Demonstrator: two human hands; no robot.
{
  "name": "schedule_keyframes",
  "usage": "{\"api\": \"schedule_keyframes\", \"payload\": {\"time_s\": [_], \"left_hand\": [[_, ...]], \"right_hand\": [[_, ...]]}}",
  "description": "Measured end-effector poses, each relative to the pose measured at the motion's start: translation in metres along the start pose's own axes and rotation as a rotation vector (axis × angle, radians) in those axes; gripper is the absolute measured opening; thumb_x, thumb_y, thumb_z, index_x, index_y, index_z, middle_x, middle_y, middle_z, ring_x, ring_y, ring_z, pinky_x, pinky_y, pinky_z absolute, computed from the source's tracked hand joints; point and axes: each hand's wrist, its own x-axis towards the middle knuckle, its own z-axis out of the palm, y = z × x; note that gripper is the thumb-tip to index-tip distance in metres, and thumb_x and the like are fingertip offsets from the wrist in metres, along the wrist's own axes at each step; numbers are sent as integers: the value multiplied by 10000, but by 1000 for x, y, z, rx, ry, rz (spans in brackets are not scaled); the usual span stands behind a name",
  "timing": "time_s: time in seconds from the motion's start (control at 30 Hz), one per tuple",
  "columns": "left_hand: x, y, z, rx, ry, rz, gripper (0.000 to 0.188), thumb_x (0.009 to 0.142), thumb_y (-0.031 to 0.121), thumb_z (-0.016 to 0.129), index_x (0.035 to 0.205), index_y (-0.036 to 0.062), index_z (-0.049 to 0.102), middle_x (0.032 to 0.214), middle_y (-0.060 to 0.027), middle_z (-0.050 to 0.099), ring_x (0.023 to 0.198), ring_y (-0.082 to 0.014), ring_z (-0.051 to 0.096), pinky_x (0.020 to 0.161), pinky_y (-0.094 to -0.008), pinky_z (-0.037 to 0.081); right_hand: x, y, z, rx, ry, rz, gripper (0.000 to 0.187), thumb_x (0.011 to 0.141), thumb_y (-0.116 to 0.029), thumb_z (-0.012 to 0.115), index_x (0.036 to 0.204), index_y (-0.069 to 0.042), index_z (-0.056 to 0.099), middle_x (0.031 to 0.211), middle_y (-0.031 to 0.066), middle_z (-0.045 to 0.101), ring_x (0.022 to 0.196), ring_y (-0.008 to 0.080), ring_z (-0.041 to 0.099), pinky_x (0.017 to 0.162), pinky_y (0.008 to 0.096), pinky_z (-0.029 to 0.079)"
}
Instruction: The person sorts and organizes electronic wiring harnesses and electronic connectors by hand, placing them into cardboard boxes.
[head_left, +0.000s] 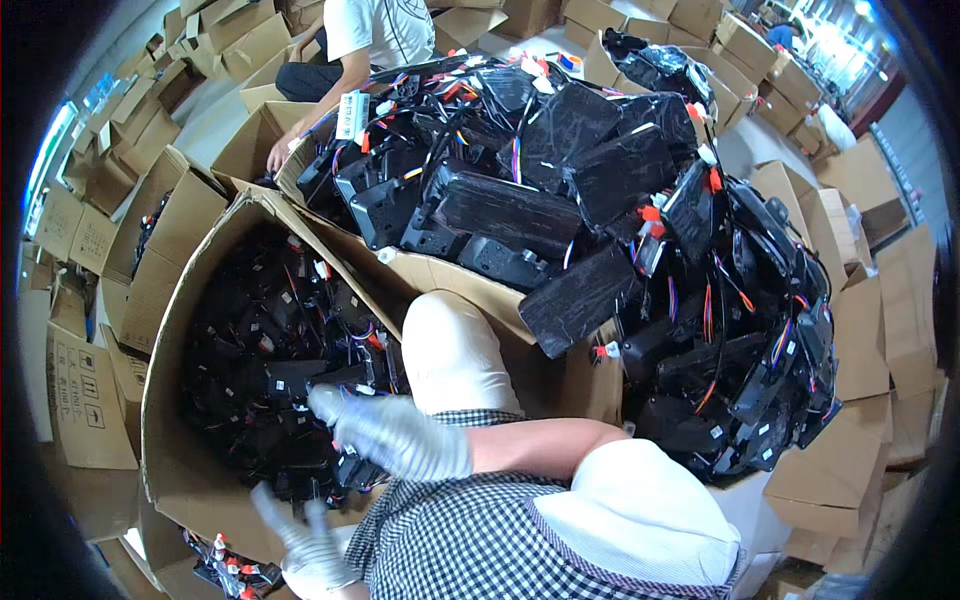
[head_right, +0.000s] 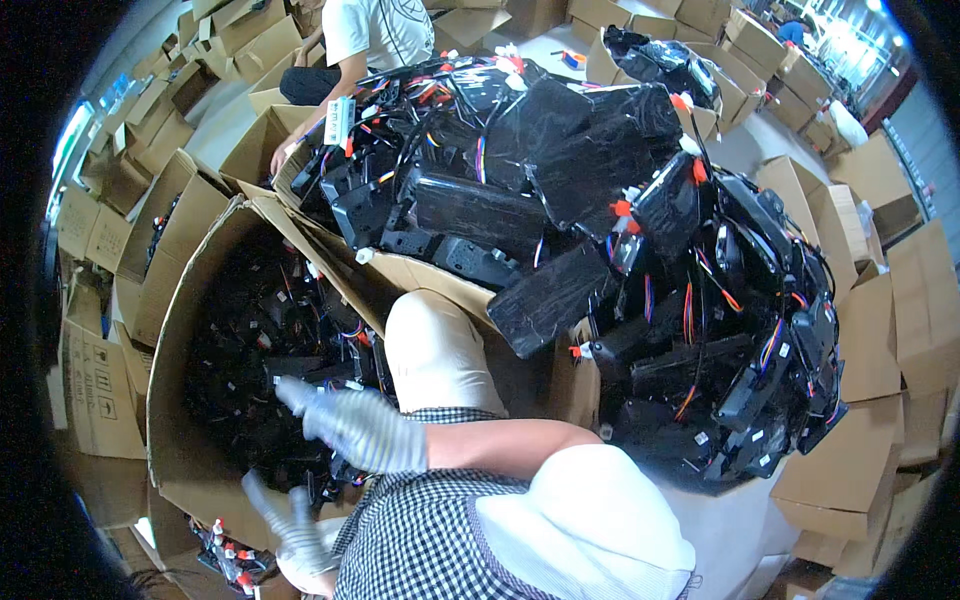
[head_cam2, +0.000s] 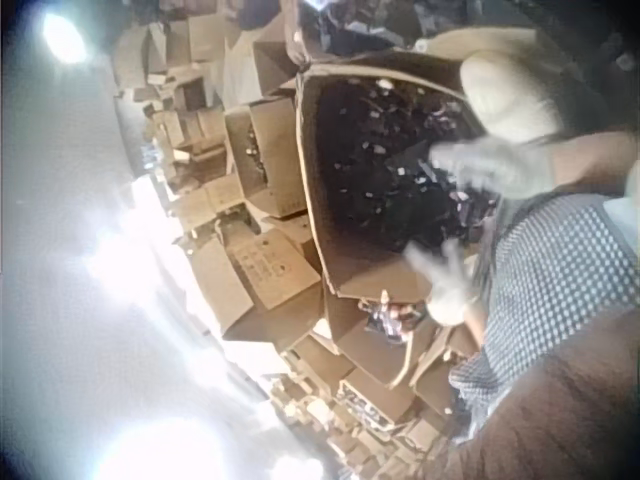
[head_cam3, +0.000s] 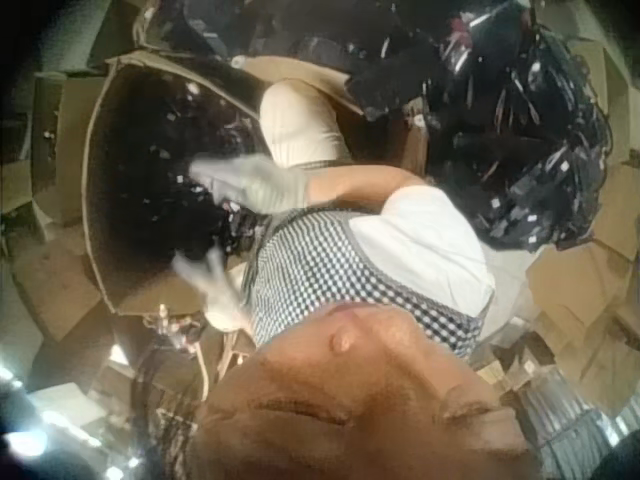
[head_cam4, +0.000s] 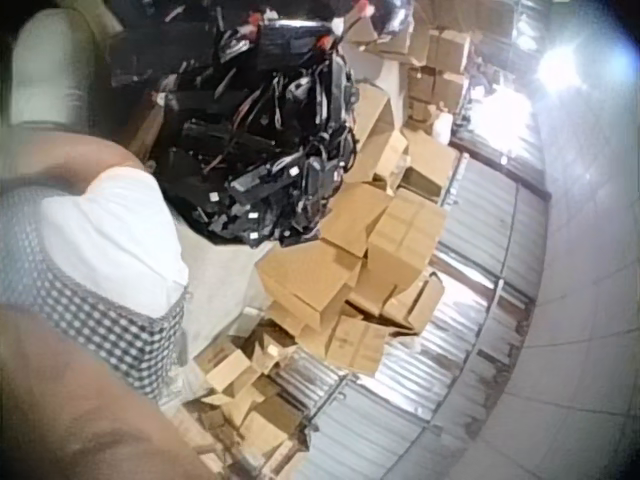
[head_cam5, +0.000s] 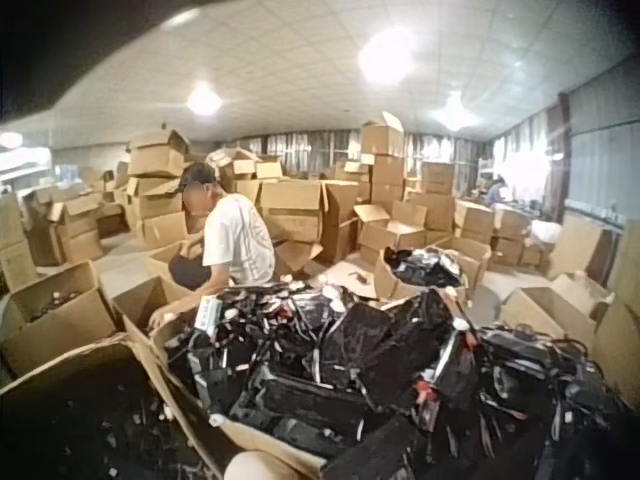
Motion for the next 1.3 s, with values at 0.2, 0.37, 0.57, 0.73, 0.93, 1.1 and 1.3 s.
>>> {"api": "schedule_keyframes", "payload": {"time_s": [0.2, 0.37, 0.57, 0.73, 0.93, 1.1, 1.3], "left_hand": [[-14, -39, 56, -664, -731, -5, 597, 805, 113, 666, 1329, 79, 384, 1280, -66, 488, 1124, -180, 480, 956, -319, 398], [-2, -56, 57, -401, -560, 145, 449, 907, 412, 531, 1077, 0, 584, 598, 44, 505, 513, -46, 410, 486, -207, 306], [1, -98, 66, -771, -436, 23, 477, 922, 347, 514, 1114, -89, 493, 601, 10, 470, 473, -53, 413, 461, -248, 424], [0, -92, 62, -477, -422, 74, 400, 914, 338, 498, 1046, -31, 579, 560, 28, 483, 468, -50, 412, 497, -214, 403], [-6, -68, 69, -506, -569, 55, 426, 909, 379, 514, 1049, -17, 584, 628, 11, 517, 560, -59, 444, 520, -239, 355], [-1, -99, 65, -579, -459, 14, 397, 894, 356, 573, 1070, 0, 580, 637, 29, 541, 544, -34, 432, 524, -199, 364], [4, -97, 68, -576, -627, -4, 329, 947, 301, 488, 1104, 17, 541, 851, -54, 627, 635, -87, 559, 574, -258, 467]], "right_hand": [[-5, -8, 36, -287, -549, -242, 535, 858, -227, 563, 1305, -13, 360, 804, 70, 604, 699, 205, 615, 642, 316, 518], [13, -16, -37, -833, -162, -122, 374, 766, -140, 573, 1112, -12, 511, 873, 139, 596, 779, 297, 611, 609, 410, 477], [26, 13, -126, -1660, 395, 71, 408, 802, -144, 464, 1203, -77, 501, 1312, 156, 402, 1223, 349, 359, 972, 476, 329], [40, 13, -164, -1853, 469, 134, 445, 829, -136, 453, 1273, -107, 451, 1323, 124, 419, 1223, 308, 377, 920, 419, 357], [42, 18, -185, -1960, 437, 276, 477, 841, -146, 439, 1318, -158, 426, 1393, 132, 360, 1259, 313, 354, 986, 446, 285], [50, 39, -180, -1892, 297, 163, 481, 859, -142, 394, 1340, -170, 405, 1443, 143, 294, 1342, 351, 245, 1074, 478, 188], [44, 22, -190, -2030, 73, 359, 475, 920, -150, 322, 1388, -226, 351, 1499, 110, 201, 1374, 348, 160, 1101, 478, 82]]}}
